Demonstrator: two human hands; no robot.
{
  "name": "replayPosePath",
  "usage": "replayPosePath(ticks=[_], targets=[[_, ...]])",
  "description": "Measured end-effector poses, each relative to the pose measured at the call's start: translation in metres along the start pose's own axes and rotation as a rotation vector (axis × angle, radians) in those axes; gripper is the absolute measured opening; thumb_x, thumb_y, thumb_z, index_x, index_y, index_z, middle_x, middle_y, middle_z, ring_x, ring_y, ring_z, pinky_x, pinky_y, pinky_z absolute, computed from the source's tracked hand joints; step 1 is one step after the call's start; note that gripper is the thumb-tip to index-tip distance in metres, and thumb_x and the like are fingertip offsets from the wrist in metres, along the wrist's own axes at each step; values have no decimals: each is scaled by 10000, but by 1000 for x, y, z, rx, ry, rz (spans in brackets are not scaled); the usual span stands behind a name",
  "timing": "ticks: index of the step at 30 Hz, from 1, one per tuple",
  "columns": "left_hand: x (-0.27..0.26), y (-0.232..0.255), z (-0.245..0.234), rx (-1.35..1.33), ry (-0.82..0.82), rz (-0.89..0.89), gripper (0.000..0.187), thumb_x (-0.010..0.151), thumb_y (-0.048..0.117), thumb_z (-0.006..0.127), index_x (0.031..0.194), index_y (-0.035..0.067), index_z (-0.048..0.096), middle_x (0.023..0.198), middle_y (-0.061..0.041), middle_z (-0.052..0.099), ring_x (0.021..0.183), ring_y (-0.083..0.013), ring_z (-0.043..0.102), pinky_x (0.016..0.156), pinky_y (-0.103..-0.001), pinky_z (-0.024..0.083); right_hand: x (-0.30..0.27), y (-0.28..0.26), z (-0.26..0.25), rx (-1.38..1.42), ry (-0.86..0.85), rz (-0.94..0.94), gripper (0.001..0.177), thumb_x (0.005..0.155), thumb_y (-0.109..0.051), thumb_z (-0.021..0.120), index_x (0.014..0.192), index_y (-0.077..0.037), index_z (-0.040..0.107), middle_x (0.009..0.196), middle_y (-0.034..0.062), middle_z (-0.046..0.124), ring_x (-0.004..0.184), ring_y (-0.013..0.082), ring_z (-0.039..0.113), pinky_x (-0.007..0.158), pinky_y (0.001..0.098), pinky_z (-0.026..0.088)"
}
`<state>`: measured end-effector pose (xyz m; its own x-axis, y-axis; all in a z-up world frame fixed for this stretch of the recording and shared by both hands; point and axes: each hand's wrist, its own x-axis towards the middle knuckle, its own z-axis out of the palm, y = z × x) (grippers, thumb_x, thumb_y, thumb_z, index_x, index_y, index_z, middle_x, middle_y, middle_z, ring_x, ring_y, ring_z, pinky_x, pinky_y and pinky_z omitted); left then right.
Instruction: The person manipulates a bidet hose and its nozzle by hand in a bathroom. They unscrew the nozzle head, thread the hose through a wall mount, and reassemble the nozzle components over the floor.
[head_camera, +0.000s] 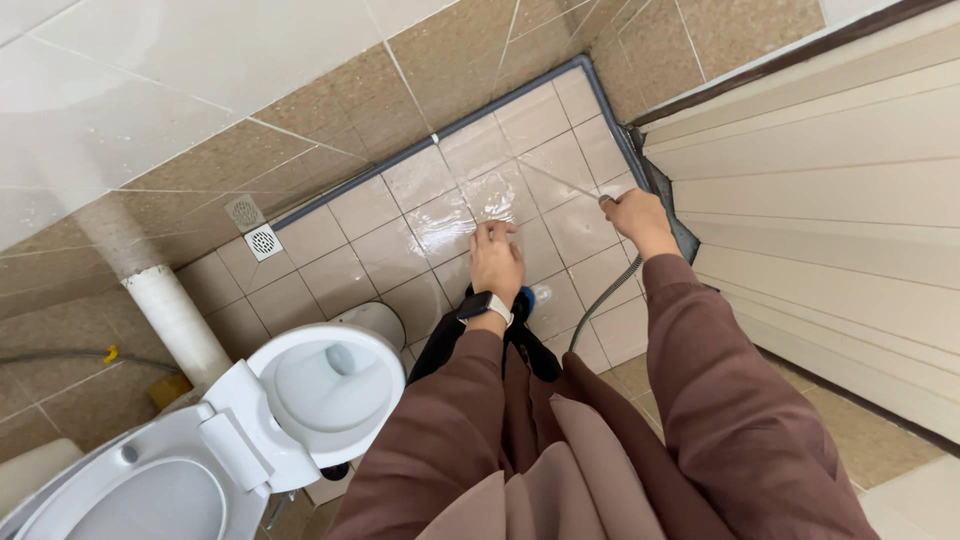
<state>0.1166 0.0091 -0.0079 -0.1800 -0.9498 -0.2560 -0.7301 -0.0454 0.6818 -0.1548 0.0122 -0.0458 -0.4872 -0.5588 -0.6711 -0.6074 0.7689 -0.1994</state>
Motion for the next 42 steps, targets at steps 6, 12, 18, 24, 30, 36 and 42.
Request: replayPosePath(ticks=[6, 12, 18, 24, 30, 36, 42], targets=[[-20, -44, 25, 159, -133, -47, 288, 885, 131, 658, 1171, 141, 639, 1296, -112, 557, 1250, -349, 518, 995, -552, 466, 9, -5, 26, -108, -31, -137, 390, 901, -486, 670, 873, -139, 845, 941, 204, 765, 973, 398, 701, 925, 449, 536], [-122, -156, 60, 824, -1010, -410, 397, 1043, 324, 519, 1429, 262, 583, 1516, -39, 479, 1419, -311, 402, 1078, -763, 302, 12, -8, 15, -18, -31, -70, 381, 870, -474, 681, 858, -124, 833, 942, 191, 756, 963, 377, 713, 897, 452, 547], [-163, -162, 64, 835, -1044, -316, 398, 1031, 274, 603, 1429, 261, 624, 1568, -41, 465, 1443, -288, 418, 1128, -664, 344, 13, -20, 14, -57, -14, -137, 374, 906, -456, 677, 873, -117, 833, 912, 214, 763, 944, 391, 718, 901, 440, 553], [-146, -126, 69, 790, -1047, -264, 354, 1009, 254, 601, 1361, 234, 619, 1482, -62, 501, 1360, -305, 465, 1057, -633, 388, 18, -19, 14, -65, -28, -144, 360, 894, -449, 667, 863, -132, 834, 911, 188, 761, 940, 377, 722, 881, 444, 552], [-136, -110, 80, 743, -1046, -260, 309, 986, 234, 598, 1294, 206, 615, 1396, -82, 538, 1276, -322, 513, 985, -603, 432, 22, -28, 20, -47, -28, -175, 370, 871, -452, 671, 837, -123, 836, 895, 191, 768, 941, 378, 723, 877, 449, 555], [-114, -105, 68, 697, -1069, -247, 265, 964, 213, 595, 1226, 179, 611, 1310, -103, 575, 1192, -339, 560, 913, -572, 476, 36, -48, 28, -52, 9, -247, 380, 881, -478, 682, 851, -130, 832, 909, 212, 758, 938, 395, 713, 886, 460, 545], [-127, -96, 116, 564, -864, -191, 221, 941, 193, 592, 1158, 151, 606, 1224, -123, 611, 1109, -356, 607, 842, -541, 520, 20, -69, 37, -82, -131, -247, 423, 888, -507, 653, 843, -124, 828, 879, 180, 777, 920, 373, 721, 885, 445, 555]])
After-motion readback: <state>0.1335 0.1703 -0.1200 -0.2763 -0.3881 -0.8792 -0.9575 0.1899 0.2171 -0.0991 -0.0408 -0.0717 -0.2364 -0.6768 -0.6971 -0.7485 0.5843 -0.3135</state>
